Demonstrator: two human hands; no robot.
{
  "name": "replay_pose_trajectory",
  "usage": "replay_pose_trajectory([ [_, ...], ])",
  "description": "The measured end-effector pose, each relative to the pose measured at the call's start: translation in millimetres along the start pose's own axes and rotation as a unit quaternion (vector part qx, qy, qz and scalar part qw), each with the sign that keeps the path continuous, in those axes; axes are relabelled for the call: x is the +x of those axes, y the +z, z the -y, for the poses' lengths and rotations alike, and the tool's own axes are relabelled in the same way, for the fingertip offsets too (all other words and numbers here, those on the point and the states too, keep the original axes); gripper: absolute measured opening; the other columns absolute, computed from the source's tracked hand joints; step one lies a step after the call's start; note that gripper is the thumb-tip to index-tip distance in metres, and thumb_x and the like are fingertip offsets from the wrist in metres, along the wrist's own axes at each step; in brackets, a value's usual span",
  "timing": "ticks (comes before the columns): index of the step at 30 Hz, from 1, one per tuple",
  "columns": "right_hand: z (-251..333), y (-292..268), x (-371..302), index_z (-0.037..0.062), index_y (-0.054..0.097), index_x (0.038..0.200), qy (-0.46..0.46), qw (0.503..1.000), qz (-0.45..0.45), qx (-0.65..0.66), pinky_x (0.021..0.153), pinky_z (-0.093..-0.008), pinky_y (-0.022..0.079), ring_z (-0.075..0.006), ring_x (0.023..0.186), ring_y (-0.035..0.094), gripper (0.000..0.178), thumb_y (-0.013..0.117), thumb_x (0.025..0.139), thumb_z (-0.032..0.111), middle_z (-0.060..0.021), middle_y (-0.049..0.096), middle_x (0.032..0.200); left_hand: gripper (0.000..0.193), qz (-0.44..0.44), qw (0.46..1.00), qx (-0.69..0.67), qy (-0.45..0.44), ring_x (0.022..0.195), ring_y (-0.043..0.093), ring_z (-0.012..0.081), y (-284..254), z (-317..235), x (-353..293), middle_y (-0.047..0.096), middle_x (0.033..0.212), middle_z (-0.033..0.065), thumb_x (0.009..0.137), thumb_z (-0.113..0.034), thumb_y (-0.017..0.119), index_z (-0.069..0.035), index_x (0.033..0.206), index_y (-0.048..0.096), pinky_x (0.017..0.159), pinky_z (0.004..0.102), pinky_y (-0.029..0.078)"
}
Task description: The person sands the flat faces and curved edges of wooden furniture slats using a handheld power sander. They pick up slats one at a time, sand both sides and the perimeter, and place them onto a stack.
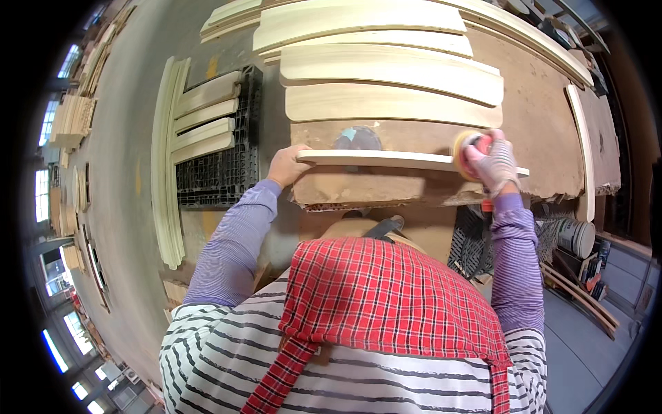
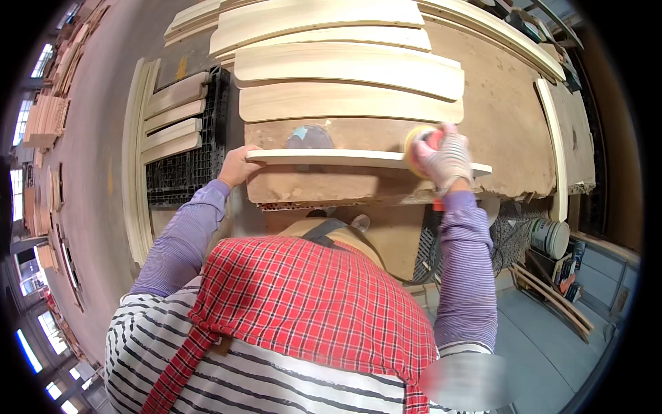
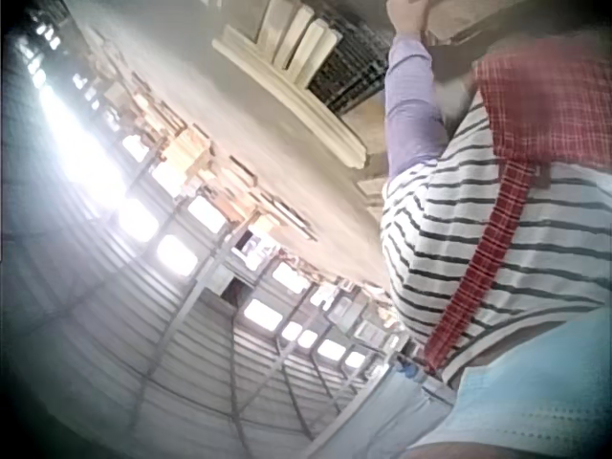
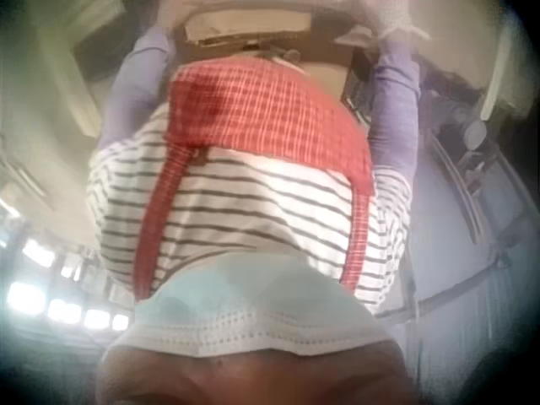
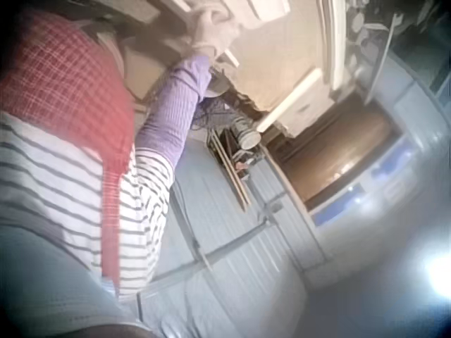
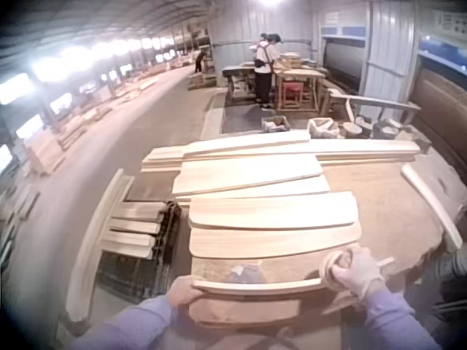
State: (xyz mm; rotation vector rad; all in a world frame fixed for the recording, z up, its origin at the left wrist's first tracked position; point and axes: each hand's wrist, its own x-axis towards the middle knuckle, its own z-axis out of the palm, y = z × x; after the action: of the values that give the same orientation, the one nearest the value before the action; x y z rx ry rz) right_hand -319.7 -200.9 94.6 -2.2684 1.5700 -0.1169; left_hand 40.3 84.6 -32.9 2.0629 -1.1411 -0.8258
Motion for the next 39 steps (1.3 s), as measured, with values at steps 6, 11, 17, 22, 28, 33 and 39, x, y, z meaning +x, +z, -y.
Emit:
replay_pose_trajectory([
  [6,190,68,-36,0.0113,0.06,0.099,-0.259,0.954,0.149,-0.001,0.077,-0.0455,0.055,-0.0371,0.084,0.065,0.028,0.07,0.079,0.029,-0.0204,0.061,0.099,0.023,-0.01,0.999,-0.045,0.011,0.081,0.068,0.02,13,27,4,0.073,0.092,0.0098,0.081,-0.009,0.074,-0.009,0.104,0.071,0.078,0.0309,0.053],
  [11,242,88,-57,0.0135,0.058,0.098,-0.355,0.913,0.2,0.027,0.077,-0.0455,0.055,-0.0397,0.086,0.065,0.024,0.071,0.08,0.025,-0.0224,0.057,0.103,0.022,-0.011,0.994,-0.112,0.011,0.081,0.067,0.025,24,45,10,0.071,0.091,0.0134,0.083,-0.003,0.065,-0.011,0.103,0.07,0.078,0.0332,0.052],
  [17,116,41,-35,0.0038,0.06,0.112,-0.201,0.978,0.062,-0.005,0.084,-0.0409,0.053,-0.0314,0.087,0.065,0.045,0.078,0.076,0.025,-0.0182,0.064,0.093,0.025,-0.009,0.99,-0.137,-0.018,0.078,0.065,0.0139,10,24,-3,0.071,0.085,0.0062,0.076,-0.006,0.08,-0.008,0.099,0.07,0.075,0.0298,0.051],
  [22,-35,4,4,0.0018,0.057,0.118,0.026,0.998,-0.018,0.047,0.084,-0.0386,0.055,-0.0304,0.095,0.069,0.053,0.077,0.076,0.028,-0.0237,0.069,0.102,0.027,0.006,0.997,-0.078,0.001,0.079,0.067,0.0204,9,14,5,0.072,0.086,0.0085,0.074,-0.01,0.081,-0.01,0.098,0.07,0.074,0.032,0.052],
  [28,58,39,-7,0.0087,0.058,0.113,-0.097,0.989,0.098,0.061,0.079,-0.0397,0.054,-0.0315,0.084,0.067,0.045,0.078,0.076,0.026,-0.0172,0.066,0.095,0.027,-0.006,0.999,-0.046,0.023,0.082,0.068,0.0293,11,23,5,0.071,0.089,0.01,0.075,-0.018,0.081,-0.013,0.098,0.068,0.074,0.0369,0.052],
  [33,222,89,-57,0.0088,0.057,0.092,-0.295,0.935,0.197,0.008,0.075,-0.0446,0.053,-0.0349,0.083,0.06,0.03,0.078,0.073,0.018,-0.0182,0.057,0.09,0.025,-0.044,0.996,-0.034,0.073,0.085,0.067,0.0336,20,40,8,0.071,0.093,0.0115,0.08,-0.022,0.076,-0.017,0.103,0.068,0.074,0.0391,0.052],
  [39,197,99,-49,0.0117,0.057,0.094,-0.251,0.935,0.232,0.091,0.075,-0.0438,0.053,-0.036,0.085,0.062,0.03,0.078,0.075,0.021,-0.0183,0.056,0.093,0.026,-0.014,0.998,-0.053,0.029,0.087,0.067,0.0341,16,23,7,0.071,0.093,0.0116,0.079,-0.025,0.077,-0.019,0.103,0.069,0.074,0.0414,0.053],
])
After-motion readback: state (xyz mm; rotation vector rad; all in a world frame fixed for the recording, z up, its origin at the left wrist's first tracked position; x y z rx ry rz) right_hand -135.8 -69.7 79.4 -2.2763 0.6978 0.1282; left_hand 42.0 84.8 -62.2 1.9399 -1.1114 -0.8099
